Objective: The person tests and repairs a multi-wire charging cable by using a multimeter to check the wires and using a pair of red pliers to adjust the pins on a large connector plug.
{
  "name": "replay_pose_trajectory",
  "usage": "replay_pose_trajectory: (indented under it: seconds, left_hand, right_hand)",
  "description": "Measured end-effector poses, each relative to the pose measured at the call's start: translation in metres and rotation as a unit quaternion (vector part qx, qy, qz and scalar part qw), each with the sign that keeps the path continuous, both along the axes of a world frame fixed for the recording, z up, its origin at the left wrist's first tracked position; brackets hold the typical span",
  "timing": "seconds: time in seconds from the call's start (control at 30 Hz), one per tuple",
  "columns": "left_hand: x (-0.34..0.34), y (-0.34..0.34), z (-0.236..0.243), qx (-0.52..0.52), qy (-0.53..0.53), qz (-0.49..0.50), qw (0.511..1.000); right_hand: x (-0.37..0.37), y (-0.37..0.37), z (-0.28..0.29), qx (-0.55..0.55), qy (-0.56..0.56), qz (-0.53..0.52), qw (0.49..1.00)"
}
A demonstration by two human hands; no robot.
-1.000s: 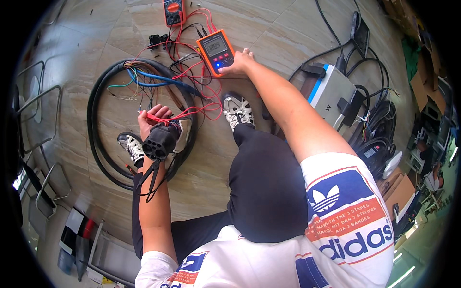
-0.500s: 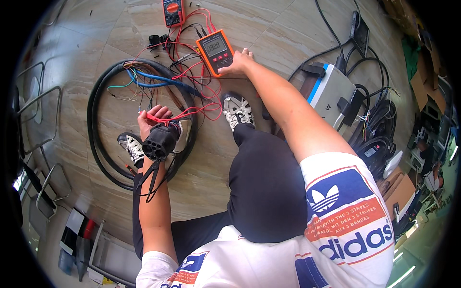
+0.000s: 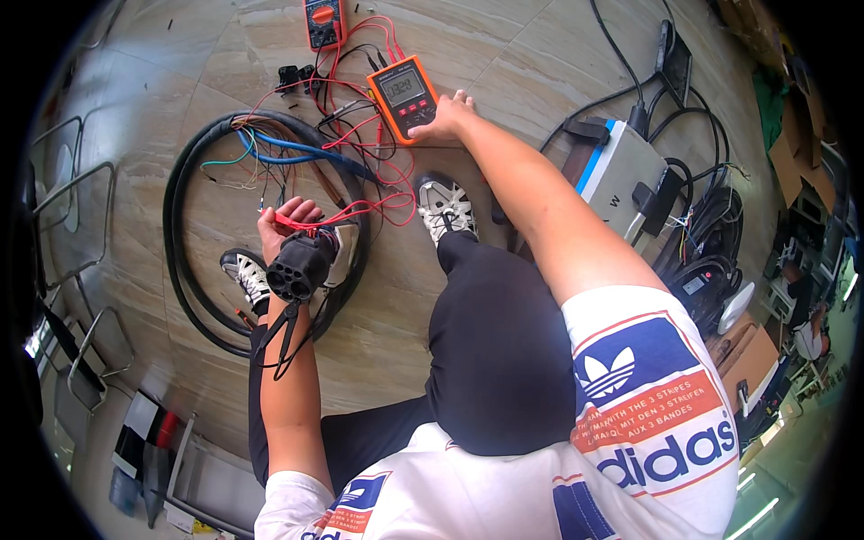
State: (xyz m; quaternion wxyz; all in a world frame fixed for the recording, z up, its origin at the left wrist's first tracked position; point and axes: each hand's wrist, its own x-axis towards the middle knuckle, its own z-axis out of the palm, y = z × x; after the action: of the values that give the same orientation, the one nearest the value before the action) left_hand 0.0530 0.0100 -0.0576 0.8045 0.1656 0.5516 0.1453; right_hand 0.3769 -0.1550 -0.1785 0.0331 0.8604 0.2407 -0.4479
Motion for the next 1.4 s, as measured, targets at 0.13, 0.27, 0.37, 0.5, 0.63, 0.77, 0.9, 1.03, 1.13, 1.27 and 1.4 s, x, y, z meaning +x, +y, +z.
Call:
replay_pose_trajectory:
  seconds: [0.13, 0.27, 0.37, 0.5, 0.63, 0.77, 0.9, 1.03, 1.13, 1.27, 1.4]
  left_hand:
    - [-0.001, 0.0, -0.001, 0.0, 0.002, 0.001, 1.0]
    - [-0.001, 0.0, -0.002, 0.008, 0.005, -0.011, 1.0]
    - [-0.006, 0.002, -0.008, 0.013, 0.008, -0.029, 0.999]
    - [-0.006, 0.002, -0.009, 0.013, 0.01, -0.032, 0.999]
    - [-0.006, 0.002, -0.008, 0.013, 0.009, -0.029, 0.999]
    - [-0.004, 0.001, -0.006, 0.012, 0.005, -0.022, 1.0]
    - [0.0, 0.0, 0.001, 0.008, 0.006, -0.007, 1.0]
    - [-0.002, 0.0, -0.001, 0.008, 0.007, -0.006, 1.0]
    - [-0.006, 0.001, -0.008, 0.015, 0.01, -0.026, 1.0]
    - [-0.005, 0.001, -0.008, 0.01, 0.007, -0.019, 1.0]
    - [0.001, -0.001, -0.002, 0.007, 0.008, -0.005, 1.0]
  right_hand:
    - [-0.001, 0.001, 0.001, 0.001, -0.003, -0.003, 1.0]
    - [-0.002, 0.001, 0.003, -0.002, -0.002, -0.003, 1.0]
    - [-0.001, 0.002, 0.006, -0.018, 0.002, 0.013, 1.0]
    - [-0.002, 0.003, 0.009, -0.026, -0.001, 0.008, 1.0]
    - [-0.002, 0.004, 0.01, -0.03, -0.004, 0.009, 1.0]
    - [-0.002, 0.003, 0.008, -0.033, -0.009, 0.01, 0.999]
    - [-0.002, 0.004, 0.007, -0.033, -0.011, 0.009, 0.999]
    - [-0.003, 0.006, 0.011, -0.038, -0.013, 0.02, 0.999]
    - [-0.003, 0.006, 0.011, -0.038, -0.013, 0.02, 0.999]
    - [-0.002, 0.004, 0.007, -0.031, -0.013, 0.016, 0.999]
    - [0.001, -0.002, -0.002, -0.018, -0.014, 0.02, 1.0]
